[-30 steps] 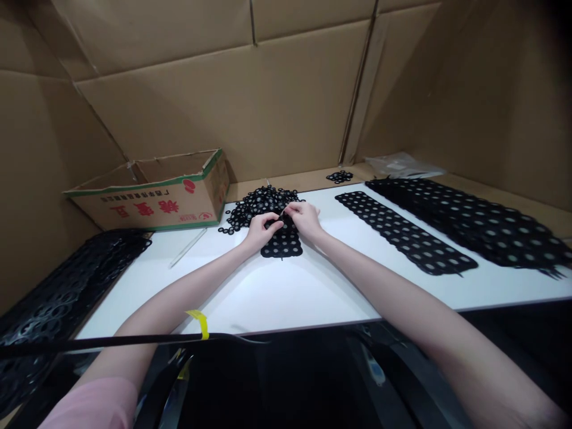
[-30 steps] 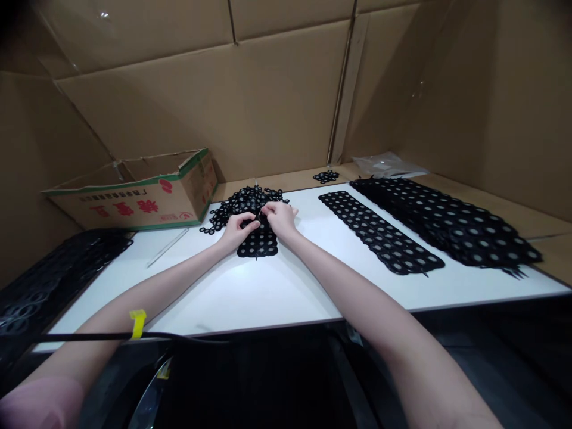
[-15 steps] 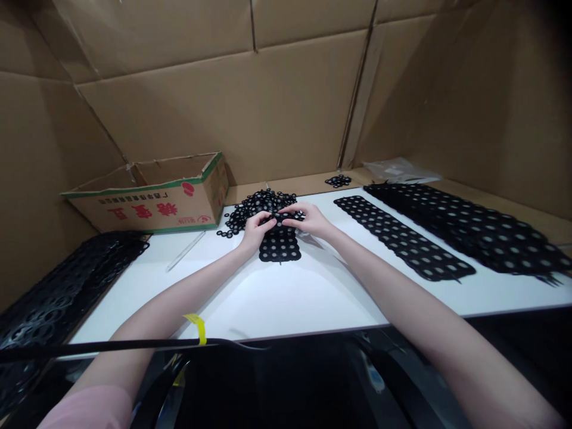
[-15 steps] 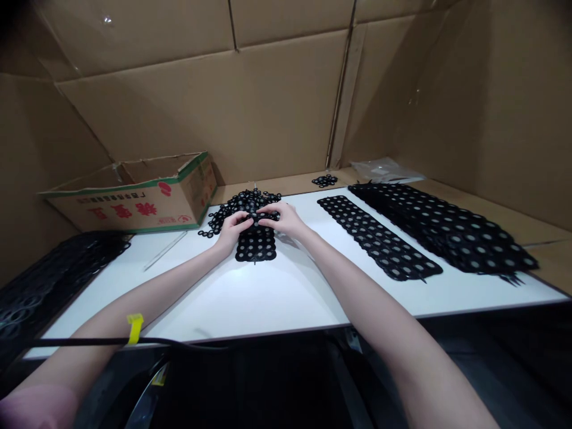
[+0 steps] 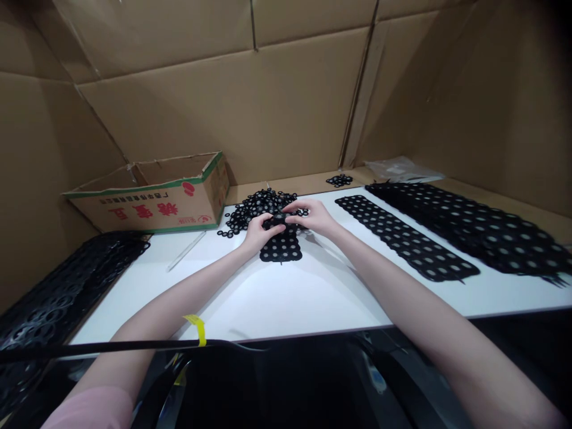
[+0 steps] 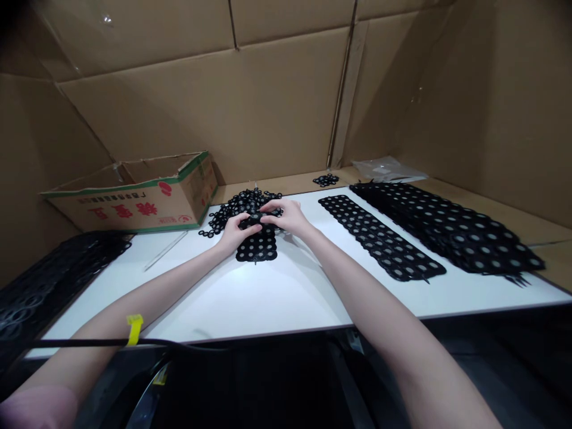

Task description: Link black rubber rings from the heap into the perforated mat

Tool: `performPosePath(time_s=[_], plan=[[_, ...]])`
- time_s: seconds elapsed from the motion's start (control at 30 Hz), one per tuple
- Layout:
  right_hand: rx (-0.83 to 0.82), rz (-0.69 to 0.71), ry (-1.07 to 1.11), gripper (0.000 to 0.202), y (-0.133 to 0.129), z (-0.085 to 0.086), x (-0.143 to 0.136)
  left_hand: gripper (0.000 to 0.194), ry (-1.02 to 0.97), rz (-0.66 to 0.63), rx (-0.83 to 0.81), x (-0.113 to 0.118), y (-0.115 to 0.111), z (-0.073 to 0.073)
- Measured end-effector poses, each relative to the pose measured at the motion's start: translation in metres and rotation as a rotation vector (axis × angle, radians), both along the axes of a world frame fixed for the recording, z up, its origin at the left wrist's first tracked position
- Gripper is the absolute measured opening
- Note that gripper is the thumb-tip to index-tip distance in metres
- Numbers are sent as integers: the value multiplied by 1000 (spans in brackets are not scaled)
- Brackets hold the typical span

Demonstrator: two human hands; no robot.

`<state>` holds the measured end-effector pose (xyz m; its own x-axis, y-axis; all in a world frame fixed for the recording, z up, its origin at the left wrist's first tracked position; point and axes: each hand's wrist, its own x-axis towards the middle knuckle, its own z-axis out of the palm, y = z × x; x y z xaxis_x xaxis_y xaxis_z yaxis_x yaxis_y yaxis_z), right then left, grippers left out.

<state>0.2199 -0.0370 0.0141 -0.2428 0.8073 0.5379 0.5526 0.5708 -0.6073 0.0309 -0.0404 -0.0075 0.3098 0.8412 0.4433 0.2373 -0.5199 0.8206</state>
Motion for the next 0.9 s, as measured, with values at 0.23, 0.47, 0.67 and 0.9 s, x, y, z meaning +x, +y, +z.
performPosePath(time_s=[0.23,0.47,0.67,0.9], plan=[[61,-46,-25,10,-5,2,-4,25,17,-104,-44,0,-3,4],[100,0,12,11,-8,5,-9,23,-42,-142,-13,0,-2,1],[110,17,-67,16,-8,4,-7,21,-56,-94,1,0,-4,2],[142,109,-1,19,-1,-1,-6,24,-39,-80,9,-1,-8,6]])
